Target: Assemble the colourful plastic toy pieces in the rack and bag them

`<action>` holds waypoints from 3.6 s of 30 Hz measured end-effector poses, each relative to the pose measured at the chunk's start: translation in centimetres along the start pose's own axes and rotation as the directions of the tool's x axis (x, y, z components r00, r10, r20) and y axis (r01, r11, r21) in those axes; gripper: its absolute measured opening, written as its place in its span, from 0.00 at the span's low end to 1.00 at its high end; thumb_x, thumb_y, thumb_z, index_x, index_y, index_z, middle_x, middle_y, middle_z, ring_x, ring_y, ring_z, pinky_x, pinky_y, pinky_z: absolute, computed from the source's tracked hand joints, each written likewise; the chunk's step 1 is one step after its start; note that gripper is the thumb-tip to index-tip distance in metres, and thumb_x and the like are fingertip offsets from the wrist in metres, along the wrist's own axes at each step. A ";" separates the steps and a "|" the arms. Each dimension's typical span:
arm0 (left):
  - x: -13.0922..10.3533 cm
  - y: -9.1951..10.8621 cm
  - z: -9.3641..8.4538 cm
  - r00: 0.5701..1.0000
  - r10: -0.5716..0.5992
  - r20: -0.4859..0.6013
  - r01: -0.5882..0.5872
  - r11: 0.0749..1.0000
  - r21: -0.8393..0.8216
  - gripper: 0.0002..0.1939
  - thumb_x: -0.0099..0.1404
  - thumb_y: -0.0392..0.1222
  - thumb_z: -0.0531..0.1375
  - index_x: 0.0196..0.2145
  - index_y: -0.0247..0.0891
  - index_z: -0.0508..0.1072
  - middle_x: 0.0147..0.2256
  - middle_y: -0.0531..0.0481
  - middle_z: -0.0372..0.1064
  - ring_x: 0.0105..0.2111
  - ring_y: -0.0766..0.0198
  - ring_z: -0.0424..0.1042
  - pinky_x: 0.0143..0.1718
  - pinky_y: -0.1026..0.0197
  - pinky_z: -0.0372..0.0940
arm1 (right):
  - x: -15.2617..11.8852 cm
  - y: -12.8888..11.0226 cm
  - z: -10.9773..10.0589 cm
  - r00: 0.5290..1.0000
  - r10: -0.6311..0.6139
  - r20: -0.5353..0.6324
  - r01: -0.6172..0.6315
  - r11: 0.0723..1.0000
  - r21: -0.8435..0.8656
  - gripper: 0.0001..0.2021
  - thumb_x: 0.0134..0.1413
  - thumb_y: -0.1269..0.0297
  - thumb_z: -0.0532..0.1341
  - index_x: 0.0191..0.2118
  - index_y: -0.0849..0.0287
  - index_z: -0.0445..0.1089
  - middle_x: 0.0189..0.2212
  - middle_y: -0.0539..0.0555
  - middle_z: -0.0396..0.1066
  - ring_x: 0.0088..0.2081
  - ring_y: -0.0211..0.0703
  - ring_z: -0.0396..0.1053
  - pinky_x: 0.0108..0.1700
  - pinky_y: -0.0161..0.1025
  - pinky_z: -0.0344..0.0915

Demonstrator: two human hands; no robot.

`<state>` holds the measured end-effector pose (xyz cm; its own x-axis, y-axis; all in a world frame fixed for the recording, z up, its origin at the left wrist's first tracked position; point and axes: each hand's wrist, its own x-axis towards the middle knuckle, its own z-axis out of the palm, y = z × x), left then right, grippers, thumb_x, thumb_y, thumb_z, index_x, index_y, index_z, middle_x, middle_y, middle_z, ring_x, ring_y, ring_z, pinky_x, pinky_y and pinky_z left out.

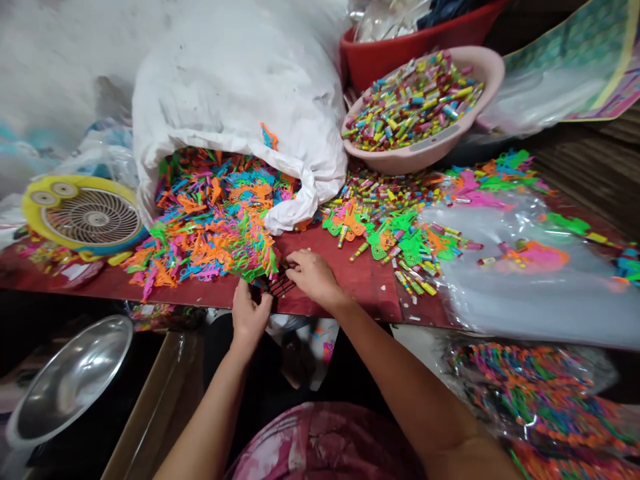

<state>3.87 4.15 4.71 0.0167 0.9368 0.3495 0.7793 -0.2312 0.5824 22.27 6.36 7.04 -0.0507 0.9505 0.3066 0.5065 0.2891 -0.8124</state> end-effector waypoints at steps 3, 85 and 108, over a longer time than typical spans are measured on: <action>0.9 0.0 -0.5 0.999 -0.026 0.037 0.026 1.000 0.006 0.22 0.58 0.41 0.56 0.51 0.40 0.67 0.42 0.47 0.74 0.45 0.52 0.73 0.65 0.38 0.52 | 0.4 0.0 0.8 0.999 0.033 -0.034 -0.035 0.998 -0.056 0.04 0.51 0.72 0.63 0.34 0.58 0.72 0.28 0.48 0.72 0.30 0.37 0.66 0.34 0.33 0.57; -5.7 3.3 1.2 0.887 0.449 -0.107 -0.447 0.894 0.041 0.20 0.68 0.42 0.57 0.57 0.35 0.69 0.57 0.36 0.69 0.59 0.51 0.66 0.60 0.46 0.61 | -4.2 3.9 -9.2 0.861 0.145 -0.487 -0.457 0.641 -0.617 0.11 0.60 0.56 0.56 0.40 0.57 0.71 0.33 0.55 0.74 0.33 0.46 0.66 0.32 0.38 0.47; -7.3 -0.7 -1.9 0.904 0.426 -0.043 -0.427 0.904 -0.019 0.12 0.67 0.32 0.54 0.46 0.39 0.72 0.50 0.42 0.71 0.58 0.54 0.66 0.59 0.46 0.64 | -4.6 3.7 -9.3 0.928 0.127 -0.349 -0.347 0.632 -0.693 0.14 0.62 0.60 0.54 0.44 0.58 0.75 0.39 0.59 0.74 0.36 0.47 0.67 0.34 0.40 0.50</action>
<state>2.02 -3.04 3.13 0.3199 0.7371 0.5953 0.6857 -0.6137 0.3914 32.39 1.94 7.25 0.3179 0.8792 0.3550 0.9340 -0.2260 -0.2767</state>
